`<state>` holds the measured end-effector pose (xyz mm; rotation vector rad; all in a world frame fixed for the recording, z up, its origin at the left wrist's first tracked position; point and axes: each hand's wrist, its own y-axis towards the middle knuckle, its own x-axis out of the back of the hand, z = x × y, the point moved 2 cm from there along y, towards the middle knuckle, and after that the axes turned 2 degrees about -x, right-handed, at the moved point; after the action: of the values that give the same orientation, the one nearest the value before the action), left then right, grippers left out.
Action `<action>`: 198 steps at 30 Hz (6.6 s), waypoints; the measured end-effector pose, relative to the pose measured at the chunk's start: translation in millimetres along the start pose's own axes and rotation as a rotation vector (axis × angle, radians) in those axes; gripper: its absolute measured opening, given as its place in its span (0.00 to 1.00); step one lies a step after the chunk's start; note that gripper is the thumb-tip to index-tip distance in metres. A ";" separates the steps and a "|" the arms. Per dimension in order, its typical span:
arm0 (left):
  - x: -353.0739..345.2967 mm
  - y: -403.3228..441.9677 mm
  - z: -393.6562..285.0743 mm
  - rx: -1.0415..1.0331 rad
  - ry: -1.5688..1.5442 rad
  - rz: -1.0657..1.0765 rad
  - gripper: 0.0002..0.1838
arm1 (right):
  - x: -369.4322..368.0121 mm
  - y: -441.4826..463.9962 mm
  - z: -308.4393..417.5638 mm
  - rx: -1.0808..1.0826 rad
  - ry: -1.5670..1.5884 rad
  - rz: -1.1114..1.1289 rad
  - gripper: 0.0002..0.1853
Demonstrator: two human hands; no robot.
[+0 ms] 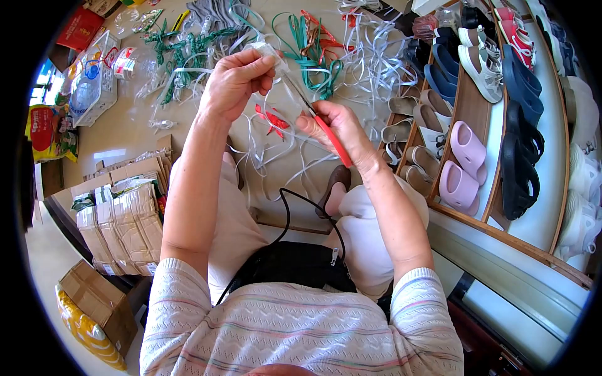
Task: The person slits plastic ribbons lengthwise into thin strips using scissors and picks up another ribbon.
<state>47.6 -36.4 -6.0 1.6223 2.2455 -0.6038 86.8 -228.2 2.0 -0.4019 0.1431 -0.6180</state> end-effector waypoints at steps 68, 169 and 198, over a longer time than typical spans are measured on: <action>-3.7 6.5 18.8 0.167 -0.260 -0.031 0.06 | 1.7 1.6 -4.7 0.053 -0.128 -0.112 0.14; -17.1 -3.9 19.4 0.067 -0.278 -0.121 0.10 | -3.2 5.5 1.4 0.039 -0.126 -0.120 0.12; -12.1 -2.7 15.8 -0.004 -0.221 -0.255 0.09 | -2.7 11.1 -8.7 0.120 -0.240 -0.120 0.11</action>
<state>48.9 -55.0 -13.5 1.2079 2.2984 -0.7986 88.4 -221.2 -10.5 -0.3673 -0.1472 -0.6874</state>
